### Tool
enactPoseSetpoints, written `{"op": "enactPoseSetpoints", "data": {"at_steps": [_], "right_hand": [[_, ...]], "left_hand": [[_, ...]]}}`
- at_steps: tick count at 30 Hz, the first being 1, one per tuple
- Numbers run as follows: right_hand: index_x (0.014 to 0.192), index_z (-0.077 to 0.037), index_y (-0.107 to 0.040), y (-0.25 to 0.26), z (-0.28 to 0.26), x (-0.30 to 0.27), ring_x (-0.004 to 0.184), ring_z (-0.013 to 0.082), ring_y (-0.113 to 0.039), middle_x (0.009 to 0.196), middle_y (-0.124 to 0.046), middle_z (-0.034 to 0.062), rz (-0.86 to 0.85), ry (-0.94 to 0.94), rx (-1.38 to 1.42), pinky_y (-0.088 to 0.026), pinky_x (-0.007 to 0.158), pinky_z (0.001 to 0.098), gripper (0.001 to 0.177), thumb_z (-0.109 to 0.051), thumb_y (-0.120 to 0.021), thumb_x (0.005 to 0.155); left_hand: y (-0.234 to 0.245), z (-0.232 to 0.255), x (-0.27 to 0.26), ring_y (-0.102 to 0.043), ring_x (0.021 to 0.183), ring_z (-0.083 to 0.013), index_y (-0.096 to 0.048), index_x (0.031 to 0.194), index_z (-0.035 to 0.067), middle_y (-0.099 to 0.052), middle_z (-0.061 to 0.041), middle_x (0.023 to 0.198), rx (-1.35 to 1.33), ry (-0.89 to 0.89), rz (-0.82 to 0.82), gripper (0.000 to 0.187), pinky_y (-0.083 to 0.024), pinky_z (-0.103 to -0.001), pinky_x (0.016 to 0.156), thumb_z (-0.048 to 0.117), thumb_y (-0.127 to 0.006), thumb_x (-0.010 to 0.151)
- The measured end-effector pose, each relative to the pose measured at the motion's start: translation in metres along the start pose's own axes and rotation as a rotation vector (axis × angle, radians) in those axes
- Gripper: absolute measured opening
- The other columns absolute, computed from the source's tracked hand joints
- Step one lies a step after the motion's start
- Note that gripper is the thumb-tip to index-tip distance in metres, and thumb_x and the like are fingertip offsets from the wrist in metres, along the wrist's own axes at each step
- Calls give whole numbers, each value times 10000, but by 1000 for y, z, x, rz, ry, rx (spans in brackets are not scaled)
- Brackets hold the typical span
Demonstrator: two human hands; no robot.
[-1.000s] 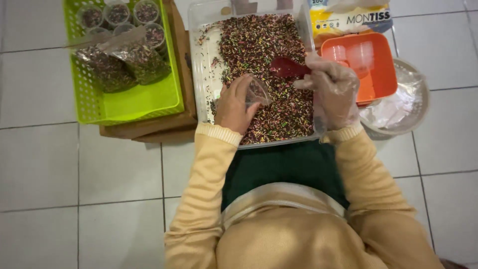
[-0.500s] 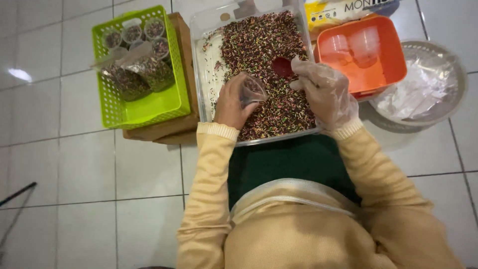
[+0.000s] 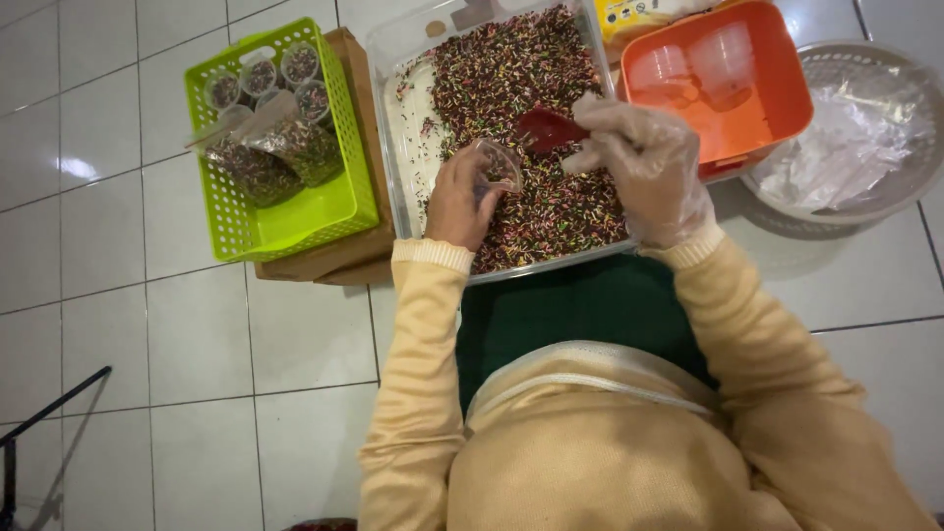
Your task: Scooping sprinkles from a container into a small plastic bag using a spoon.
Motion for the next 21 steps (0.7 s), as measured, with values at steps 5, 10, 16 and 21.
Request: {"op": "enactPoseSetpoints", "data": {"at_steps": [5,10,16,21], "right_hand": [[1015,102,-740,-17,-19,-1,734,308,-751,1042,-735,324,3,7,24,-599,573,302,153,186,-620,969],[1034,69,-758,-12,12,-13,837,328,-758,1041,-757,264,42,56,-69,-611,662,342,103,124,-698,970],[1062,3,-796,-15,27,-15,732,272,-708,1006,-760,249,33,-38,-180,-583,662,323,219,101,-638,946],[1098,140,-671,-9,29,-10,778,250,-742,1092,-701,352,102,-289,152,-642,742,327,156,124,-531,1032]], "left_hand": [[-23,-31,-3,-527,1351,-385,-513,1242,169,-567,-156,1401,2,-35,21,481,-375,-627,1148,178,-813,866],[-36,-45,-5,-515,1362,-362,-506,1232,195,-559,-131,1411,7,-52,47,470,-380,-626,1140,233,-812,877],[-34,-41,-5,-515,1365,-363,-495,1251,193,-559,-132,1415,-1,-33,46,490,-379,-646,1134,227,-813,881],[-27,-34,-5,-503,1382,-368,-480,1278,194,-537,-136,1441,5,-16,17,506,-374,-653,1144,215,-805,890]]}}
Point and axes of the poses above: each hand's wrist, its own x-axis towards the middle knuckle, its own y-axis out of the back of the hand, z = x × y, the point moved 8 cm from there along x, towards the middle knuckle
